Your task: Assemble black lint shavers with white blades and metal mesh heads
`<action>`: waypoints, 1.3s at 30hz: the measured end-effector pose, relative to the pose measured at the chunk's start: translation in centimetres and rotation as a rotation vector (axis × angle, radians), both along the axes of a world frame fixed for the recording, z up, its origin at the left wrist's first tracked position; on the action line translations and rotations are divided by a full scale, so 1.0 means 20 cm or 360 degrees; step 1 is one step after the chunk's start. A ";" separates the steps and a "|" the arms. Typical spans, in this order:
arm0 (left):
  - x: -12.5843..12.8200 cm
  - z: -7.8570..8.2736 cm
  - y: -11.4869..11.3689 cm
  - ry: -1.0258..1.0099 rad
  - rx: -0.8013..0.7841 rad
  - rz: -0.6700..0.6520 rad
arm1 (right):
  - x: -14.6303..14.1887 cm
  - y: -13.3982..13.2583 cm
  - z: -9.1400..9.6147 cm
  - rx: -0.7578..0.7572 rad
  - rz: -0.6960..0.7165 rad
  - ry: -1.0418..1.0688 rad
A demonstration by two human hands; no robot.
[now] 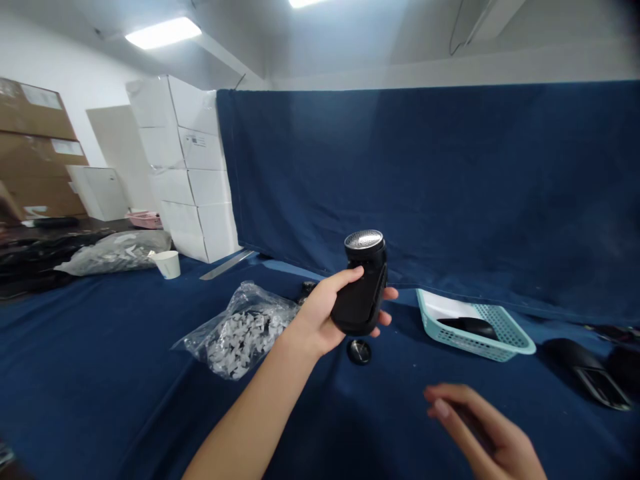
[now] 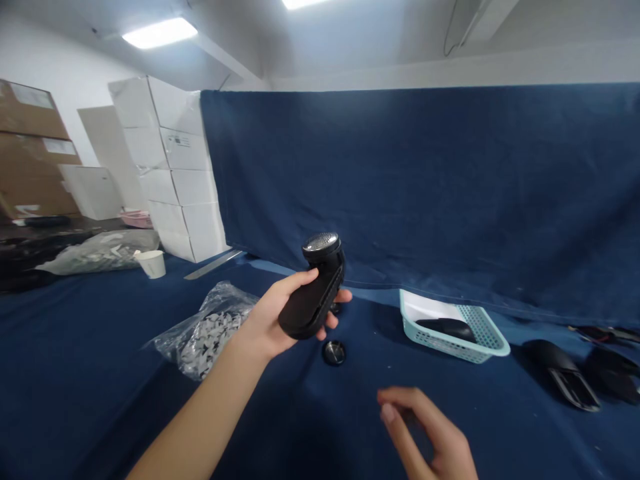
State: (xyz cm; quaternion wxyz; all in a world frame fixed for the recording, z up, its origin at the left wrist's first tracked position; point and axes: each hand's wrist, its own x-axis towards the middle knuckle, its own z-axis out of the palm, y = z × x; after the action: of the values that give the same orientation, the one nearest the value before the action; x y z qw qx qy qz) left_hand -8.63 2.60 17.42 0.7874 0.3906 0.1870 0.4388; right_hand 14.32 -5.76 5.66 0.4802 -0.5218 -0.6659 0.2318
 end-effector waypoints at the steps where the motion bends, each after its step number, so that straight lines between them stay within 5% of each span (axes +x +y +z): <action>1: 0.00 0.00 0.00 0.0039 0.0030 -0.0076 | 0.01 0.03 0.07 0.0044 0.0008 0.0048; 7: 0.03 -0.02 -0.01 0.0144 0.0044 -0.0510 | -0.09 0.15 0.37 0.0137 0.0250 0.0596; 12: 0.09 -0.05 0.00 0.0158 -0.0149 -0.0784 | -0.18 0.19 0.45 0.0082 0.0582 0.0788; 15: 0.11 -0.08 0.01 0.0114 -0.0214 -0.0836 | -0.16 0.18 0.46 0.0039 0.0579 0.0716; 21: 0.12 -0.09 0.00 0.0265 -0.0214 -0.0775 | -0.09 0.16 0.47 0.0287 0.0304 0.0260; 28: 0.13 -0.01 -0.10 0.0286 0.0033 -0.0254 | -0.05 0.10 0.48 0.0637 0.0077 -0.0317; 39: 0.12 0.01 -0.19 0.0097 0.0241 -0.0266 | -0.01 0.04 0.50 0.0913 0.0053 -0.0610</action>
State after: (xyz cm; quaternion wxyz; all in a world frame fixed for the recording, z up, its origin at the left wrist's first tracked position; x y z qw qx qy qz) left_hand -6.19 -1.22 17.63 0.7835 0.4762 0.1439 0.3724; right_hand 14.13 -5.02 15.59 0.4698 -0.3886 -0.7904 -0.0594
